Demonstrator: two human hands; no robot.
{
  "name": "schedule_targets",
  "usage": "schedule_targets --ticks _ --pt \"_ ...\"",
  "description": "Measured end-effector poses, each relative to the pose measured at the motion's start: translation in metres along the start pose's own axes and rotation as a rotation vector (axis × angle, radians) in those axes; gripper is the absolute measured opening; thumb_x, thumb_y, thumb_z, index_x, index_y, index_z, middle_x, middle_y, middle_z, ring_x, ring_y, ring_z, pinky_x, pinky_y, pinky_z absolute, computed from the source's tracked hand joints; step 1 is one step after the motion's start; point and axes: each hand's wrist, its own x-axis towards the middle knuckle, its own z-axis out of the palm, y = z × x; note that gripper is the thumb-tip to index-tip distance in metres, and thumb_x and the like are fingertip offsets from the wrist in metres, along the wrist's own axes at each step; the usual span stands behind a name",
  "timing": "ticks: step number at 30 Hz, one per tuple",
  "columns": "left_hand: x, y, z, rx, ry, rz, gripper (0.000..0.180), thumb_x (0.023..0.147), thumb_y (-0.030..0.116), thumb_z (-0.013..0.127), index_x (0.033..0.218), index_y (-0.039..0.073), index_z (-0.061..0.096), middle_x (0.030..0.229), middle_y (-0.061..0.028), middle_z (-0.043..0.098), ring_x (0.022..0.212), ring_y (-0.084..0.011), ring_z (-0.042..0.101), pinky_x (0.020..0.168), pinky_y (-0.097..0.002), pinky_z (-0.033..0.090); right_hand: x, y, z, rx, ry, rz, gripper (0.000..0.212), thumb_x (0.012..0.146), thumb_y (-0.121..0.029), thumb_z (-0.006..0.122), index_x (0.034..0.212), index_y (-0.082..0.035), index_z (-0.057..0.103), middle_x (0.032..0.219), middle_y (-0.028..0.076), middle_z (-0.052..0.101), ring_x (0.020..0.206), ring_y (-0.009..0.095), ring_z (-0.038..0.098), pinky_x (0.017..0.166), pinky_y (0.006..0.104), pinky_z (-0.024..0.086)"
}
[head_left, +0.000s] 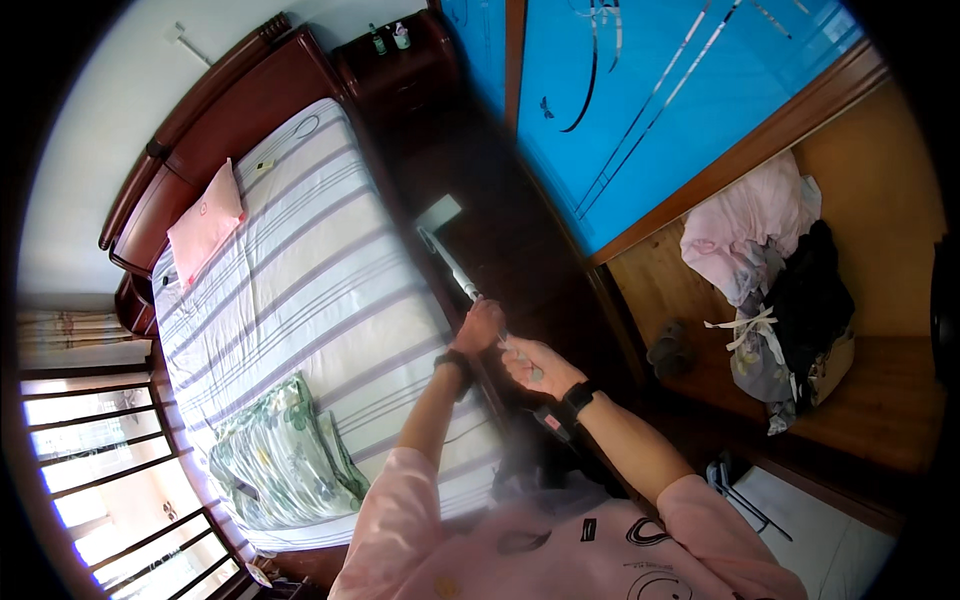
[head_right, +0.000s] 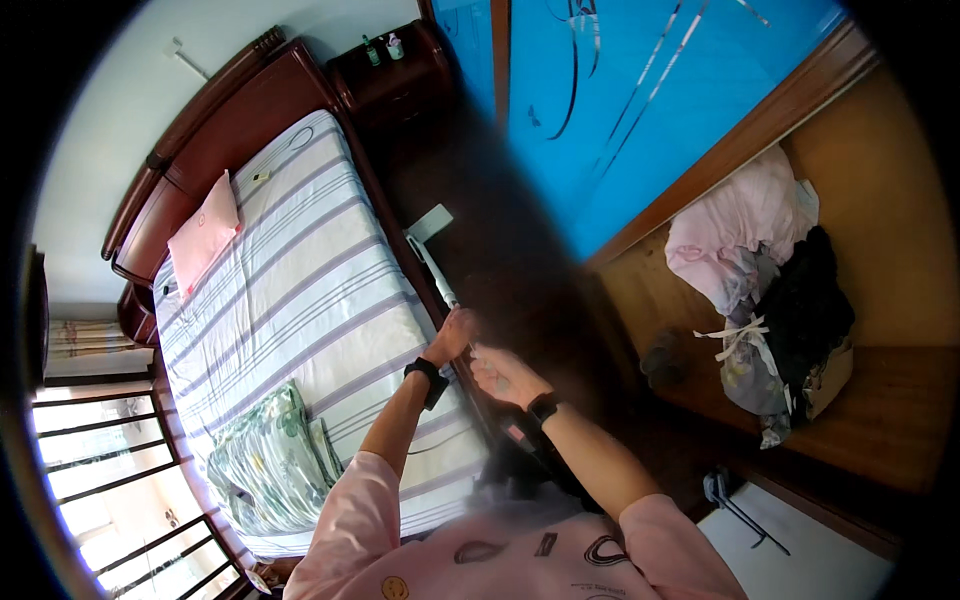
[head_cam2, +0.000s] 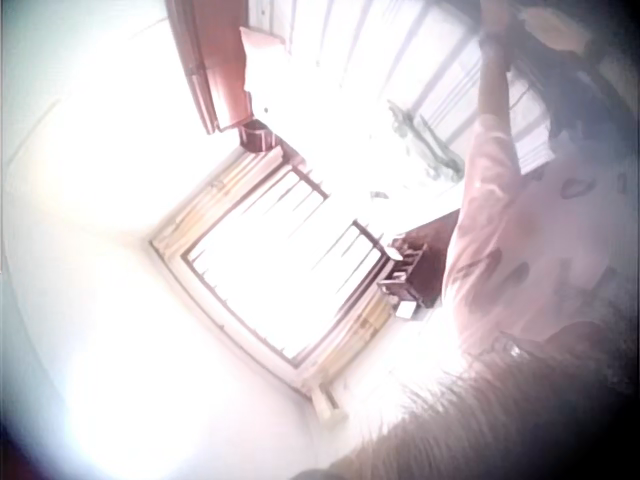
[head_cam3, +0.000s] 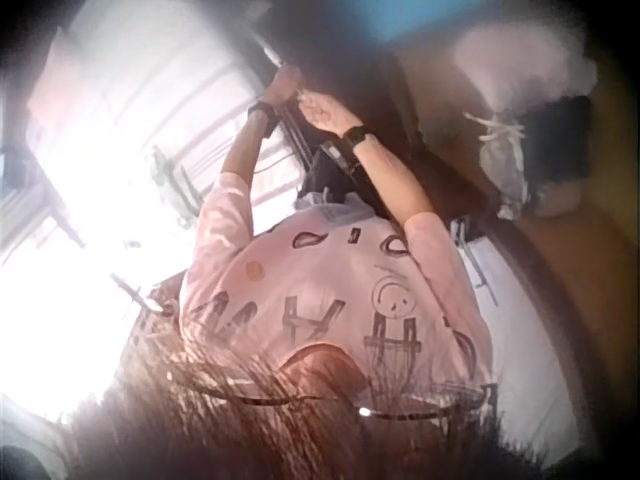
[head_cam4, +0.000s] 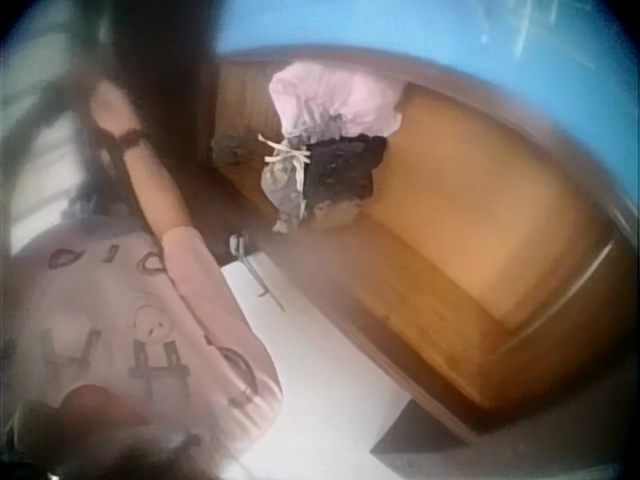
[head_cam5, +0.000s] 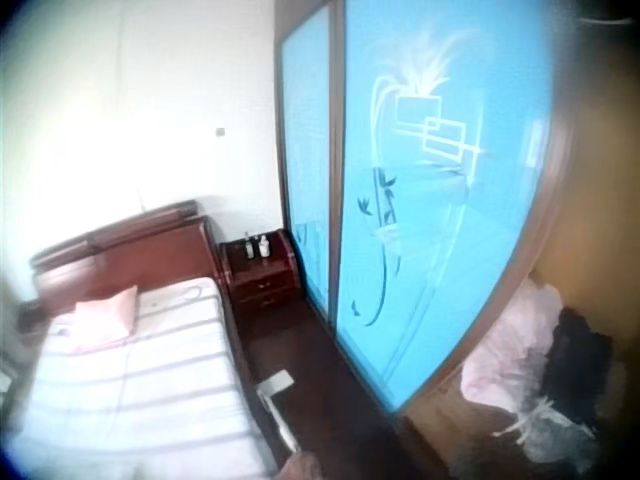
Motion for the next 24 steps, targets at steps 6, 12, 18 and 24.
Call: schedule_targets --ticks 6,12,18,24 --pt "-0.022 -0.012 0.006 0.081 -0.17 -0.07 0.015 0.075 0.013 0.052 0.084 0.005 0.062 0.094 -0.0099 0.061 0.102 -0.0272 0.054 0.106 -0.0462 0.033 0.02 0.014 -0.006 0.065 -0.088 0.058 0.018 0.091 -0.018 0.058 0.08 -0.011 0.047 0.061 -0.004 0.037 0.047 0.006 0.035 0.04 0.0186 0.029" --pt "-0.029 0.001 0.023 0.001 -0.263 -0.141 0.018 0.077 0.014 0.05 0.088 0.006 0.061 0.097 -0.009 0.061 0.101 -0.0273 0.054 0.105 -0.0466 0.034 0.01 0.026 -0.024 0.165 -0.008 0.052 0.021 0.089 -0.019 0.062 0.085 -0.005 0.047 0.064 0.001 0.043 0.046 0.008 0.036 0.038 0.0206 0.03" --pt "-0.03 0.029 0.039 -0.177 -0.3 -0.266 0.021 0.078 0.015 0.051 0.094 0.008 0.063 0.103 -0.0101 0.062 0.109 -0.0309 0.052 0.104 -0.0452 0.034 -0.021 0.038 -0.027 0.201 0.092 0.007 0.004 0.096 -0.013 0.047 0.099 -0.011 0.049 0.074 0.005 0.047 0.048 0.006 0.037 0.038 0.0167 0.029" --pt "-0.061 0.086 0.067 -0.488 -0.112 -0.659 0.033 0.092 0.02 0.039 0.115 0.001 0.054 0.117 -0.0159 0.056 0.111 -0.0303 0.052 0.097 -0.0451 0.038 -0.045 0.064 -0.093 -0.469 -0.163 -0.339 0.027 0.088 -0.008 0.055 0.113 0.0 0.052 0.106 0.014 0.057 0.089 0.02 0.057 0.076 0.0277 0.048"
